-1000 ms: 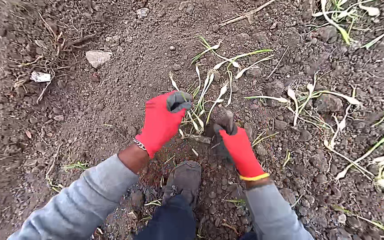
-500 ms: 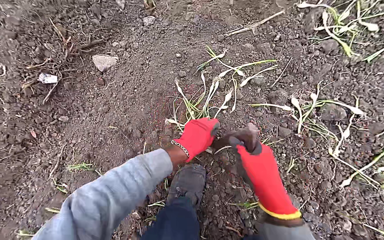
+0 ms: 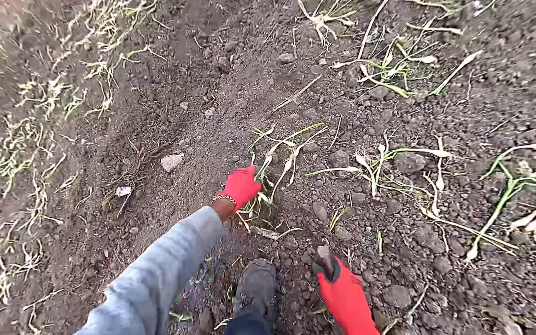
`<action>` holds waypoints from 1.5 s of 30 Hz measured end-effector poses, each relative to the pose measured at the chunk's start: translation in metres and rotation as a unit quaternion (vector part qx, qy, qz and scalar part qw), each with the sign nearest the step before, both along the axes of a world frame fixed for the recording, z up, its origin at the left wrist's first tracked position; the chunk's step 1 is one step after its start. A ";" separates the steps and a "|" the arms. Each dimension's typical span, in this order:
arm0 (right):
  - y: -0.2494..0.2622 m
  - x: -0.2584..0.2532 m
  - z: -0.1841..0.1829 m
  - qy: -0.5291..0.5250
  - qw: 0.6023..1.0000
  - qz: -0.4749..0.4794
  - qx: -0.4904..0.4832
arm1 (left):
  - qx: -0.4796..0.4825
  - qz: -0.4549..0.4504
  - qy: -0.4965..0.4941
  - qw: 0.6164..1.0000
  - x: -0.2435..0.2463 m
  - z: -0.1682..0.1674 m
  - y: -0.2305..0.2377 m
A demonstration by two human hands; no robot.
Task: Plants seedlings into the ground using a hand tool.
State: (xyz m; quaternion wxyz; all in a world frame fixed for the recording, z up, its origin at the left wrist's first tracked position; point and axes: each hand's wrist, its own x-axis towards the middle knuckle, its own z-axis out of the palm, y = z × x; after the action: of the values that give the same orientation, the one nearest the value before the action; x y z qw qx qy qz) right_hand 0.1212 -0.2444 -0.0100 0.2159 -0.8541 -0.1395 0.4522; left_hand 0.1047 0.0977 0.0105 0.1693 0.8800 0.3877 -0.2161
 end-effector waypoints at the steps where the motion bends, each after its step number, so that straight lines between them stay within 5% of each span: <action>1: -0.003 -0.002 -0.001 0.004 1.000 -0.019 0.011 | 0.012 0.001 -0.016 1.000 0.010 0.022 0.010; 5: -0.015 -0.016 0.003 0.027 0.998 -0.046 0.022 | 0.052 0.077 -0.190 0.977 0.041 0.111 0.037; 8: -0.015 -0.002 -0.002 0.030 0.999 -0.035 0.026 | 0.087 0.119 -0.236 0.961 0.048 0.144 0.051; 11: -0.015 0.001 -0.006 0.021 0.999 -0.037 0.019 | 0.061 0.071 -0.094 0.991 0.012 0.108 0.036; 14: -0.017 -0.006 -0.011 0.004 0.998 -0.066 0.022 | -0.019 -0.024 0.086 0.996 -0.037 0.023 -0.008; 17: -0.015 -0.018 -0.021 -0.037 0.994 -0.099 0.014 | -0.096 -0.063 0.132 0.985 -0.059 -0.046 -0.031; 20: -0.011 -0.028 -0.020 -0.082 0.989 -0.122 -0.028 | -0.112 -0.070 0.027 0.991 -0.063 -0.038 -0.016; 25: 0.013 -0.039 -0.022 -0.127 0.978 -0.145 -0.081 | -0.078 -0.055 -0.136 0.986 -0.074 0.015 0.077; 28: 0.022 -0.037 -0.027 -0.154 0.972 -0.150 -0.090 | -0.007 -0.036 -0.118 0.992 -0.089 0.016 0.106; 30: 0.019 -0.037 -0.026 -0.162 0.972 -0.145 -0.092 | 0.001 -0.076 -0.112 0.991 -0.107 0.009 0.086; 35: 0.035 -0.033 -0.017 -0.134 0.972 -0.135 -0.137 | -0.202 -0.311 0.016 0.929 -0.117 -0.043 0.028; 37: 0.052 -0.017 0.003 -0.113 0.976 -0.125 -0.139 | -0.237 -0.351 0.018 0.906 -0.115 -0.044 0.036; 39: 0.075 -0.002 0.059 -0.114 0.984 -0.107 -0.089 | -0.262 -0.296 -0.007 0.918 -0.136 -0.035 0.045; 43: 0.164 0.029 0.188 -0.154 0.948 -0.134 0.246 | -0.266 -0.185 0.006 0.946 -0.171 -0.019 0.075; 45: 0.207 0.037 0.201 -0.145 0.910 -0.152 0.358 | -0.230 -0.163 -0.002 0.959 -0.177 -0.013 0.081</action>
State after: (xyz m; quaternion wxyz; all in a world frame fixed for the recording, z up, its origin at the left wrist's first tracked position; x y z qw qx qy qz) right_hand 0.1581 -0.0372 0.1915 0.5505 -0.7867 -0.1905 0.2045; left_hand -0.0723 0.1791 -0.0026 0.3301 0.8689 0.1784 -0.3228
